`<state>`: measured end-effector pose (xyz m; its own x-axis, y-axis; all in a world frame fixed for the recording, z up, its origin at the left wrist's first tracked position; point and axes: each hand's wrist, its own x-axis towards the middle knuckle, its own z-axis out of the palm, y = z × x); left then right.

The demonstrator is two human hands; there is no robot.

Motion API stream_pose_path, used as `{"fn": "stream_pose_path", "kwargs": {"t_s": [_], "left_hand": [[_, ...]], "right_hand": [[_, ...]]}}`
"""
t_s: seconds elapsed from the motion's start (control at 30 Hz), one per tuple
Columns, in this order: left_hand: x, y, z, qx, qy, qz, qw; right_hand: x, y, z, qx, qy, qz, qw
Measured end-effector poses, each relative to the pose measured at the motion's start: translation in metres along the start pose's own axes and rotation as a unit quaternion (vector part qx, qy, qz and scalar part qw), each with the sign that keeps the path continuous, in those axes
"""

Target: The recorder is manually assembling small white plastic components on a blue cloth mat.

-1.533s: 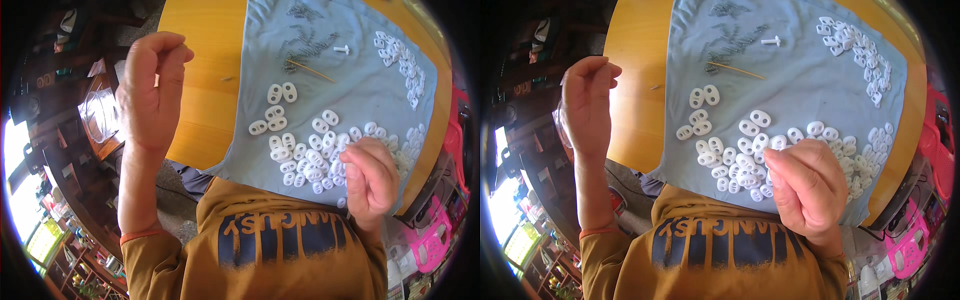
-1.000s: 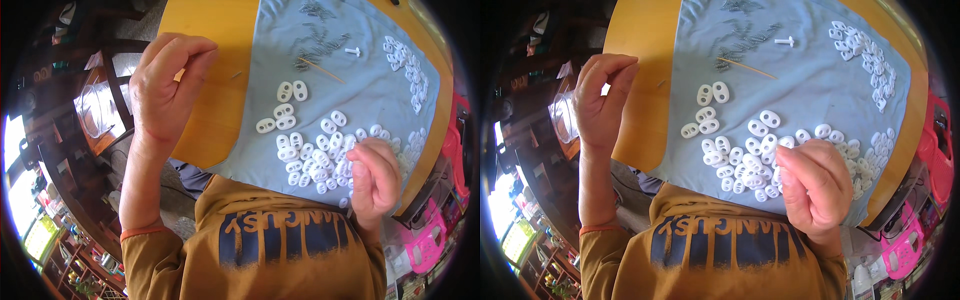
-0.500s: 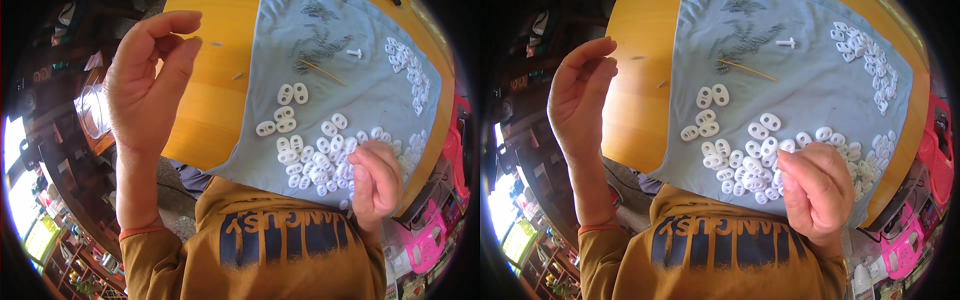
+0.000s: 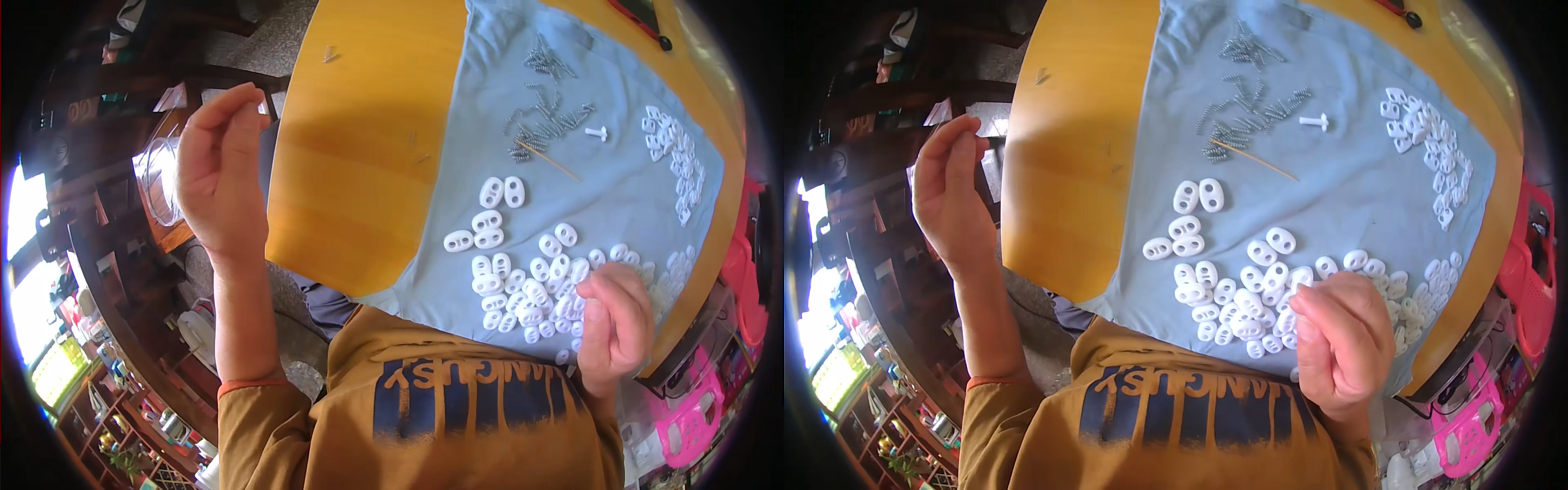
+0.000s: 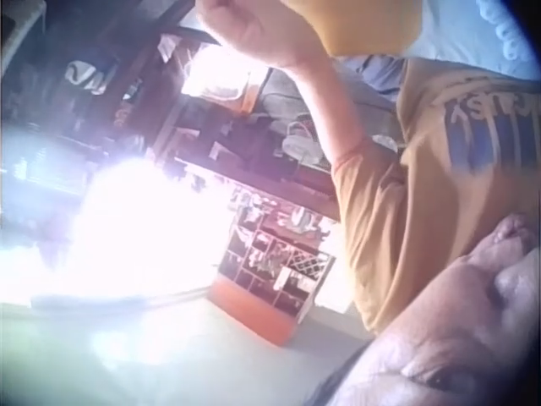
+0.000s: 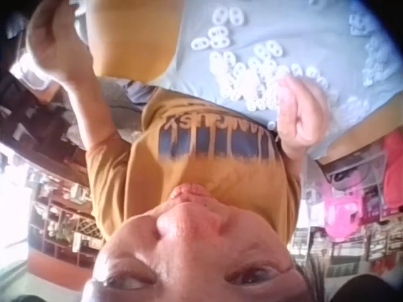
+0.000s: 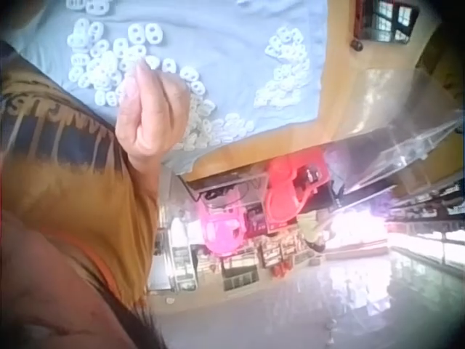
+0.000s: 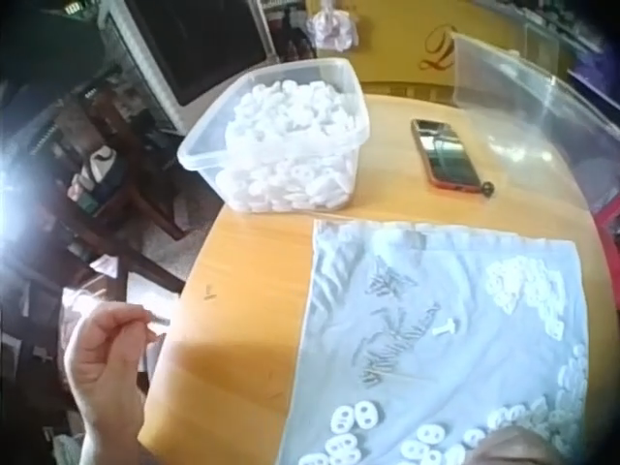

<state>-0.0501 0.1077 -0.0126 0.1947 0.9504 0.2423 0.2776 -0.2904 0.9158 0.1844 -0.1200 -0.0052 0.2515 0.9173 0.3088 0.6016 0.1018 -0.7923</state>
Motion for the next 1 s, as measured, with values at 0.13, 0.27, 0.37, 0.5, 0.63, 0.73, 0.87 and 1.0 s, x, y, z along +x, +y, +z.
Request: {"fn": "stream_pose_path", "kwargs": {"t_s": [0.13,0.27,0.37,0.5,0.63,0.73,0.87,1.0], "left_hand": [[0.028,-0.016,-0.001,0.117,-0.067,0.059,0.989],[0.038,-0.017,0.012,0.236,-0.134,0.173,0.947],[0.034,-0.019,0.015,0.293,-0.135,0.225,0.919],[0.027,-0.02,0.019,0.313,-0.128,0.232,0.912],[0.027,-0.018,0.019,0.307,-0.132,0.225,0.915],[0.027,-0.018,0.018,0.3,-0.132,0.228,0.917],[0.034,-0.014,0.021,0.275,-0.126,0.204,0.931],[0.044,-0.014,0.023,0.337,-0.139,0.258,0.895]], "right_hand": [[-0.001,-0.001,0.0,-0.018,-0.002,0.008,1.0],[-0.002,-0.001,0.001,-0.02,0.006,0.016,1.0],[-0.003,-0.001,0.002,-0.033,0.005,0.028,0.999],[-0.003,0.001,0.002,-0.029,0.009,0.028,0.999],[-0.003,0.002,0.001,-0.025,0.011,0.019,0.999],[-0.001,0.001,0.001,-0.027,0.008,0.018,0.999],[-0.002,0.002,0.002,-0.028,0.011,0.018,0.999],[-0.002,0.001,0.001,-0.029,0.011,0.021,0.999]]}}
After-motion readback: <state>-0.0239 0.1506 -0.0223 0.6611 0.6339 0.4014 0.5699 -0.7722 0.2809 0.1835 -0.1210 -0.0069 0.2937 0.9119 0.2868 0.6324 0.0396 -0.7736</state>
